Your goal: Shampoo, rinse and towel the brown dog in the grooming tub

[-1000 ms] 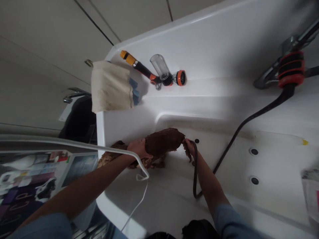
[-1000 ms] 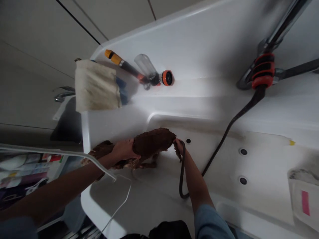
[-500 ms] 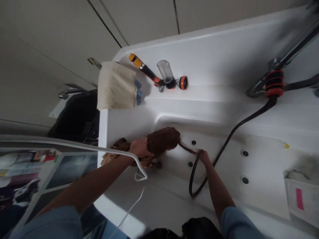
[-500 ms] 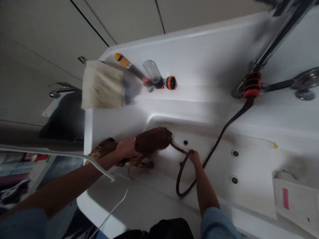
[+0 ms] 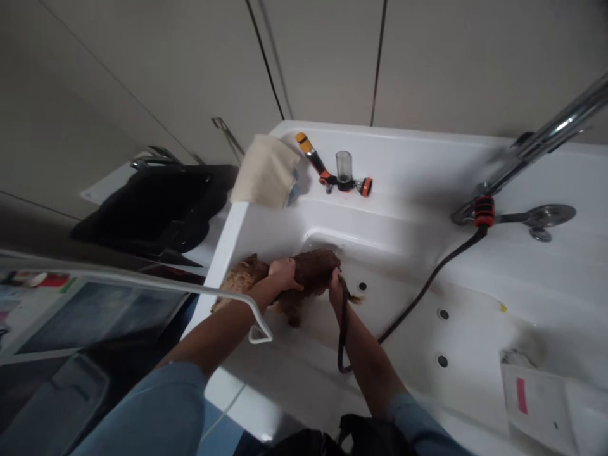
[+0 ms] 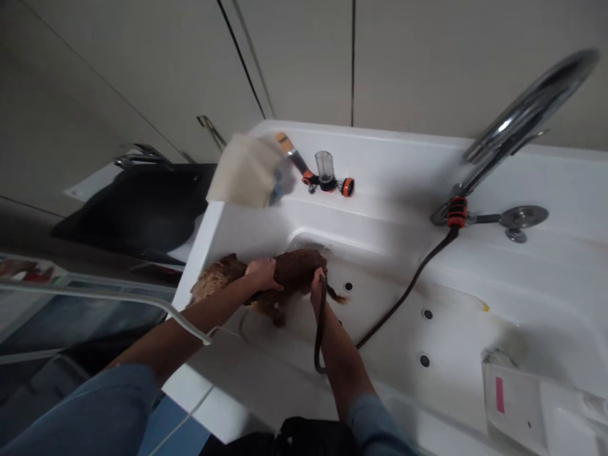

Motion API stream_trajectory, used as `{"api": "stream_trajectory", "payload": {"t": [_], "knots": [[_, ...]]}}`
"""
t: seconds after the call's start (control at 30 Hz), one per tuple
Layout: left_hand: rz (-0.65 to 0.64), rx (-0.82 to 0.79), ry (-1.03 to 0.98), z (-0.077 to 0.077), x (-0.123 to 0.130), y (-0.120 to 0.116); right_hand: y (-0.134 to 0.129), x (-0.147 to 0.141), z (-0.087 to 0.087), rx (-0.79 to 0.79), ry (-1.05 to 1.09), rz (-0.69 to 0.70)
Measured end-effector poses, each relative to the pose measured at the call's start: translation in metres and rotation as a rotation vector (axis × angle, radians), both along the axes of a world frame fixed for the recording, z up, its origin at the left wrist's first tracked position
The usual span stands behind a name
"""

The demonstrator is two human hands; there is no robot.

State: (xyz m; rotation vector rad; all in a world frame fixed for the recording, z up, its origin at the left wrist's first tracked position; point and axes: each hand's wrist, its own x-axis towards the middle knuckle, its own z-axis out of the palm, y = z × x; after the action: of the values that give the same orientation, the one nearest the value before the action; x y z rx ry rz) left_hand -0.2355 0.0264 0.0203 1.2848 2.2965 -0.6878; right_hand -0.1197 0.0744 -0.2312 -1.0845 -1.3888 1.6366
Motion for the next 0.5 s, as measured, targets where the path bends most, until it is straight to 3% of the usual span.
{"api": "stream_trajectory", "payload": {"t": [0.17, 0.27, 0.4, 0.5], "knots": [[0.012, 0.034, 0.012, -0.002, 0.004, 0.001, -0.013, -0.034, -0.01, 0.058, -0.139, -0.049], [0.001, 0.033, 0.028, -0.004, 0.002, 0.0, -0.003, -0.048, -0.02, 0.069, -0.215, -0.118], [0.016, 0.0, 0.053, -0.005, -0.002, 0.0, 0.017, -0.053, -0.03, 0.311, -0.198, -0.014], [0.008, -0.025, 0.052, -0.007, -0.005, 0.001, 0.038, -0.048, -0.031, 0.32, -0.293, -0.051]]}}
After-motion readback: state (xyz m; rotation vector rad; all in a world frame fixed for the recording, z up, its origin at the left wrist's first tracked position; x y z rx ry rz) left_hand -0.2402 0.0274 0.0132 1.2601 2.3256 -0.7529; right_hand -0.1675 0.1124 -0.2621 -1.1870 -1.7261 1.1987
